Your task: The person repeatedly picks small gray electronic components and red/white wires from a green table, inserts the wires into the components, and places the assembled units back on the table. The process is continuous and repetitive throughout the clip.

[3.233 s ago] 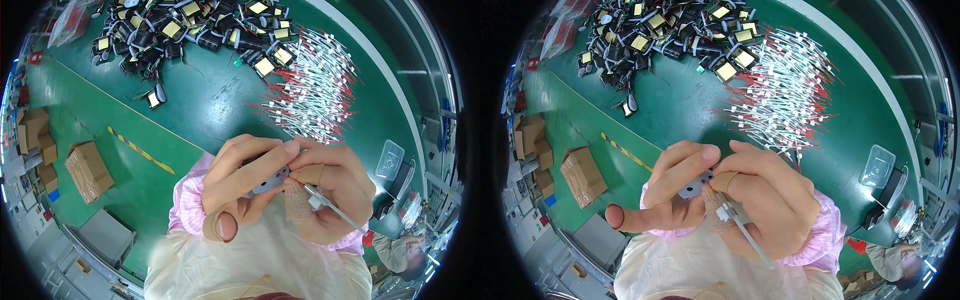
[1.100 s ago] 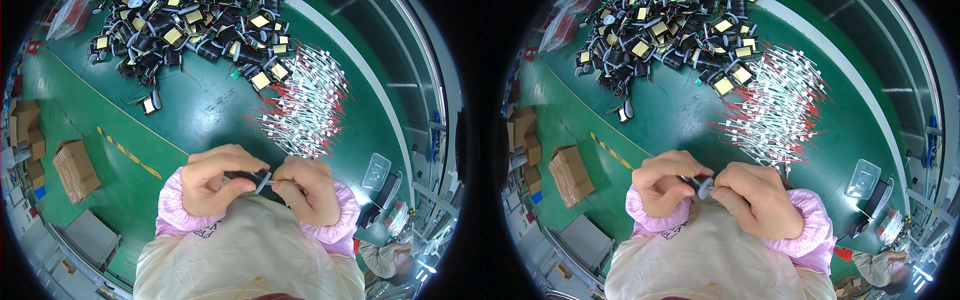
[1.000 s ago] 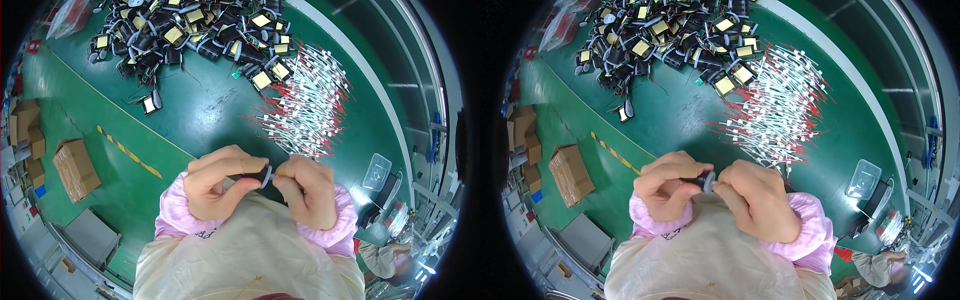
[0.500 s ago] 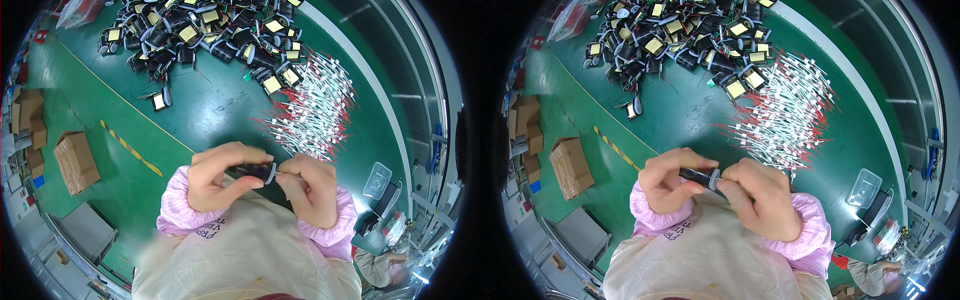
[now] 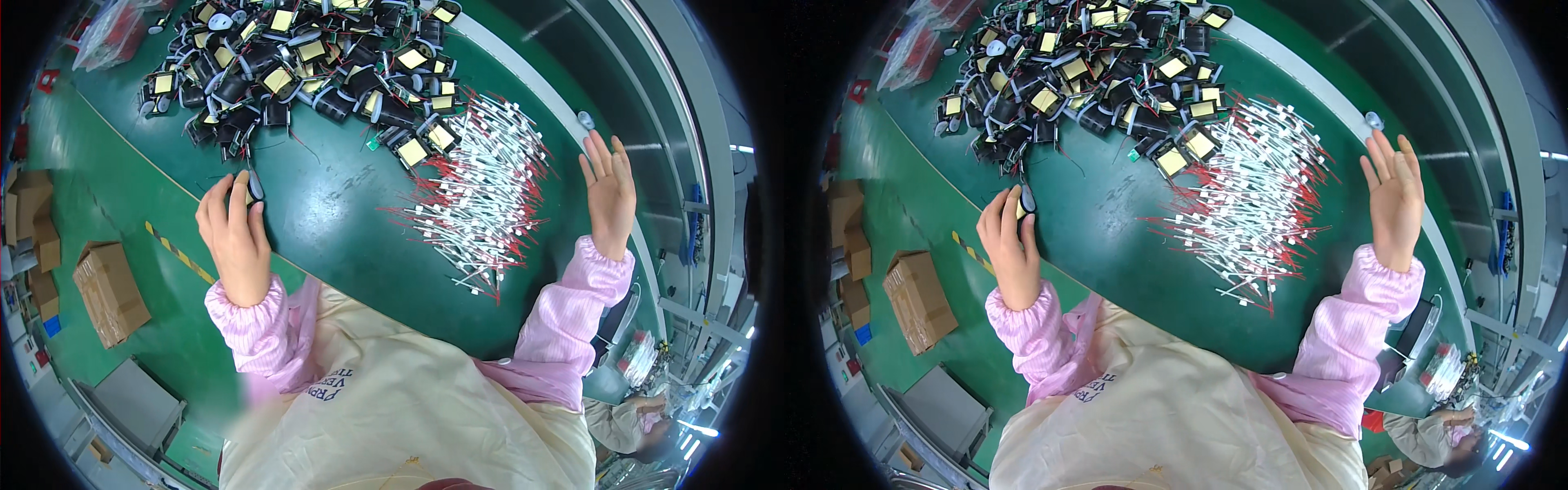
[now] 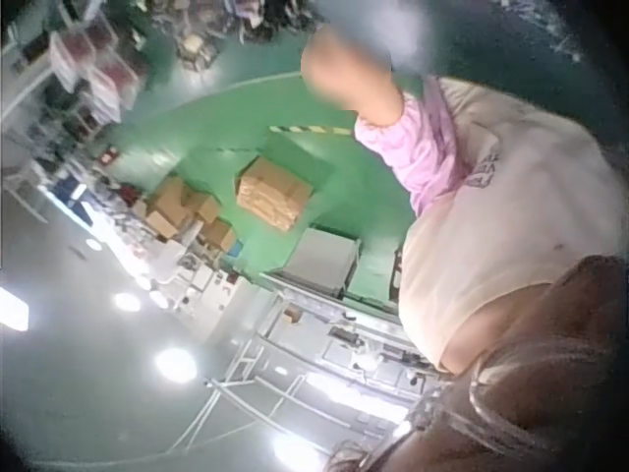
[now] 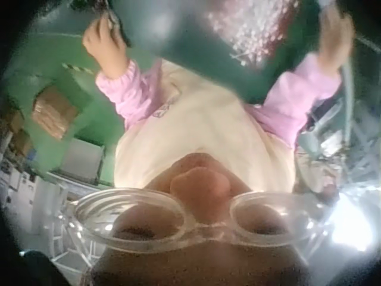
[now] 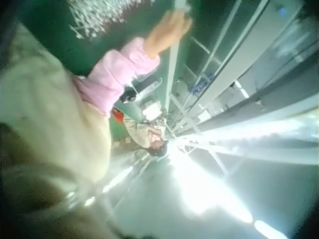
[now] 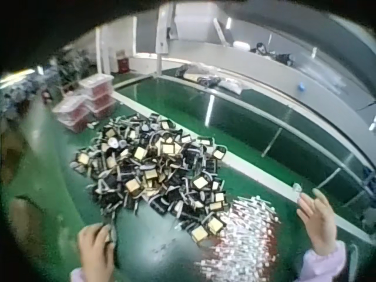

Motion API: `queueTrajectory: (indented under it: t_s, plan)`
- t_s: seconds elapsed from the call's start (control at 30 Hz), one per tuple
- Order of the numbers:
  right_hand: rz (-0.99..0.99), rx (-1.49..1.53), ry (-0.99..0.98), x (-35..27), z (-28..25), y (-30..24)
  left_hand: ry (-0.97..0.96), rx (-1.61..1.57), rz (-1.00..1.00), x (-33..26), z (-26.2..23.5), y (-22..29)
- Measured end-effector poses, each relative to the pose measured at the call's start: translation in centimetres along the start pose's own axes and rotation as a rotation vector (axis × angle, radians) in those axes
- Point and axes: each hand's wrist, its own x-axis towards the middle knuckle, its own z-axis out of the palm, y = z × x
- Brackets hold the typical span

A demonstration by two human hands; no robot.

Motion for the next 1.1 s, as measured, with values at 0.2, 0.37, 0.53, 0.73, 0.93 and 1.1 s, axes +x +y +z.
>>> queueTrajectory:
  t_s: [0.2,0.37,0.53,0.73,0.93,1.1]
  plan:
    - [-0.097,-0.839,-0.458,-6.1,4.6,2.0,-0.094,-0.082,-0.121,-0.2,-0.8,0.9]
    - [-0.549,-1.244,-0.606,-10.1,9.0,4.7,-0.215,-0.189,-0.166,-0.1,-2.0,1.4]
    - [-0.654,-1.320,-0.631,-10.4,9.9,6.5,-0.141,-0.089,-0.081,-1.3,-3.0,5.3]
    - [-0.696,-1.302,-0.647,-10.5,9.6,6.2,-0.004,-0.589,-0.014,-1.5,-4.0,6.4]
    - [-0.705,-1.234,-0.653,-11.5,9.3,2.6,-0.256,-1.820,-0.228,-1.8,-4.3,6.8]
    - [-0.800,-1.032,-0.736,-13.3,10.0,1.0,-0.228,-1.497,-0.175,-1.5,-2.7,7.9]
